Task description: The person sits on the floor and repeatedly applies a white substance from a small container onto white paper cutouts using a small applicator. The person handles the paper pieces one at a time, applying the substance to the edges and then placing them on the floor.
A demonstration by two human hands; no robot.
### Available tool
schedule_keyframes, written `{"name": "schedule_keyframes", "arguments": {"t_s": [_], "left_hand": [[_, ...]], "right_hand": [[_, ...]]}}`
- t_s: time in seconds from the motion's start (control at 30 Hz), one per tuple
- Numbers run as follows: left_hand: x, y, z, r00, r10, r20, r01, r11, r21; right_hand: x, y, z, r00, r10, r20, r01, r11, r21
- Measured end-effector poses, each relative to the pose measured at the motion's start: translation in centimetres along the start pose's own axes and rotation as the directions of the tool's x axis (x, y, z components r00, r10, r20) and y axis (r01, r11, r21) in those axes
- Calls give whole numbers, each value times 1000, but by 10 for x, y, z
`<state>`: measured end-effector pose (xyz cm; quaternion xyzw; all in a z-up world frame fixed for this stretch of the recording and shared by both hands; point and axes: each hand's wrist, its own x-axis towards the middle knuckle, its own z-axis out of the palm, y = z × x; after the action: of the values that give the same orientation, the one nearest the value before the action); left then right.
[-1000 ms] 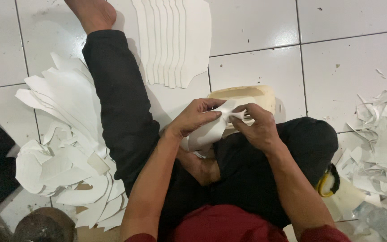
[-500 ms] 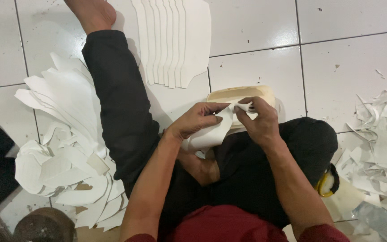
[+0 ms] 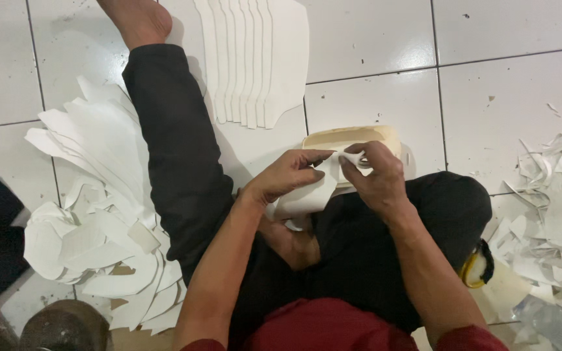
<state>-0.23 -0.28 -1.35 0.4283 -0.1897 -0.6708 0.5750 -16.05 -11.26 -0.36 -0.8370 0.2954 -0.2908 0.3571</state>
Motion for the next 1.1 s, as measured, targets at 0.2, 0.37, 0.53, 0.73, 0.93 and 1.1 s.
{"name": "schedule_keyframes", "arguments": {"t_s": [0.2, 0.37, 0.53, 0.73, 0.93, 1.1], "left_hand": [[-12, 16, 10, 998, 31, -50, -26, 995, 95], [-17, 18, -1, 996, 78, -49, -64, 969, 237], [-39, 70, 11, 966, 236, -106, -181, 910, 373], [-40, 148, 32, 820, 531, -213, -356, 765, 536], [-4, 186, 48, 500, 838, -219, -766, 546, 340], [39, 149, 8, 531, 538, -655, -707, 707, 9]], "right_hand": [[2, -4, -3, 993, 120, 8, -121, 992, 46], [0, 16, -2, 984, 175, -42, -173, 984, 32], [-3, 35, -15, 931, 328, -160, -304, 939, 158], [-1, 29, -16, 911, 359, -201, -318, 924, 211], [3, 22, -17, 872, 484, -71, -474, 872, 117], [4, 24, -16, 883, 464, -71, -452, 881, 139]]}}
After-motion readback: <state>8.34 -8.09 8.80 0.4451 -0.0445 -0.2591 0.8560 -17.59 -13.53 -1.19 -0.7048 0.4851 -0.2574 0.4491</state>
